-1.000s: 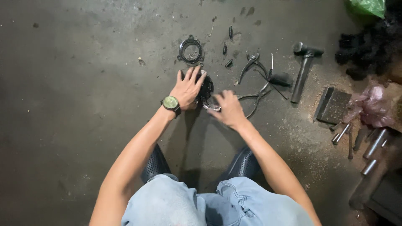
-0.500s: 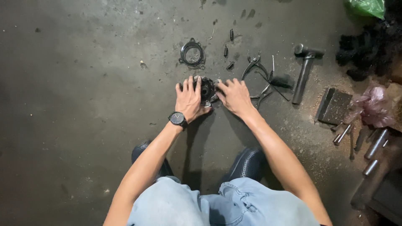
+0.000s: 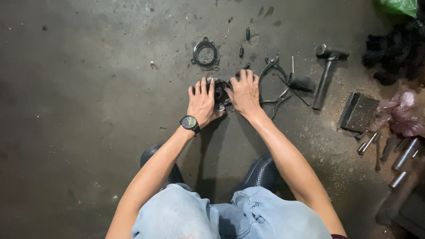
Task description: The person sits on the workshop floor reassembling a greasy mechanical component, fitting brake shoes and small parts into a hub assembly by hand. They use pliers and a screwdriver to adjust and seat parts, then place the assembled unit aside with other completed components.
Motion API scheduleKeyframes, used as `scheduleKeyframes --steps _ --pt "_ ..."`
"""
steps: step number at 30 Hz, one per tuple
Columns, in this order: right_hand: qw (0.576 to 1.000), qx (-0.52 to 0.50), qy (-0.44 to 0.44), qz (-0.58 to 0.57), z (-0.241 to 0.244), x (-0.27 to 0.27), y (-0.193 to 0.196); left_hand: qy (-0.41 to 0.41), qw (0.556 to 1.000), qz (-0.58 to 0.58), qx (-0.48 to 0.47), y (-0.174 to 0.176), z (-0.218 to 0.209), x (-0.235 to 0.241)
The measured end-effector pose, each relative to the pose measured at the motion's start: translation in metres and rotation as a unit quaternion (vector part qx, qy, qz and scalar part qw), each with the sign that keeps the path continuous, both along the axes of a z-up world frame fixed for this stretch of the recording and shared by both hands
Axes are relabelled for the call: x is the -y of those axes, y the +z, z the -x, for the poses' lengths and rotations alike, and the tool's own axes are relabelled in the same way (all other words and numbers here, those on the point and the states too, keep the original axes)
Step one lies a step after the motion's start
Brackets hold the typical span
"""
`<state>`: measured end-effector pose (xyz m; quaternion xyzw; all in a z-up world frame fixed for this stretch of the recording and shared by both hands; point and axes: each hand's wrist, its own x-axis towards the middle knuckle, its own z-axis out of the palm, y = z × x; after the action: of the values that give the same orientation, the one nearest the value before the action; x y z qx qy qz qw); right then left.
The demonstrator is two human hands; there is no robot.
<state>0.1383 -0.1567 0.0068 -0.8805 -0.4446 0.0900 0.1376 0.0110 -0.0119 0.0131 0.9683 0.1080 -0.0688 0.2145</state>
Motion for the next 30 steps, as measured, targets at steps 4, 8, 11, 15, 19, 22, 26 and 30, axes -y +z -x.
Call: scheduleKeyframes --steps 4,8,11,15,19,22,26,30 --pt "0.999 0.004 -0.030 0.013 0.003 0.008 -0.010 0.003 1.000 -0.004 -0.003 -0.005 -0.001 0.002" --pt "0.999 0.012 -0.038 -0.015 0.008 0.002 -0.008 0.002 1.000 -0.001 0.000 -0.005 -0.002 0.001" --pt "0.999 -0.011 -0.035 -0.036 0.010 -0.001 -0.007 0.003 1.000 -0.001 -0.011 -0.002 -0.002 0.001" --pt "0.998 -0.047 -0.039 -0.016 0.010 0.007 -0.010 0.003 1.000 0.007 -0.016 0.001 -0.002 0.000" --pt "0.987 -0.035 -0.151 -0.031 0.005 0.026 -0.018 -0.002 1.000 0.009 -0.006 -0.004 -0.001 -0.001" --pt "0.890 -0.309 -0.334 -0.032 0.009 0.028 -0.014 -0.012 1.000 0.005 -0.009 -0.008 -0.001 0.001" --pt "0.890 -0.342 -0.217 -0.208 0.014 0.020 -0.017 -0.004 1.000 0.001 -0.008 0.003 -0.003 -0.004" --pt "0.880 -0.359 -0.235 -0.204 0.015 0.025 -0.022 -0.016 0.999 0.019 0.047 -0.007 0.000 -0.008"
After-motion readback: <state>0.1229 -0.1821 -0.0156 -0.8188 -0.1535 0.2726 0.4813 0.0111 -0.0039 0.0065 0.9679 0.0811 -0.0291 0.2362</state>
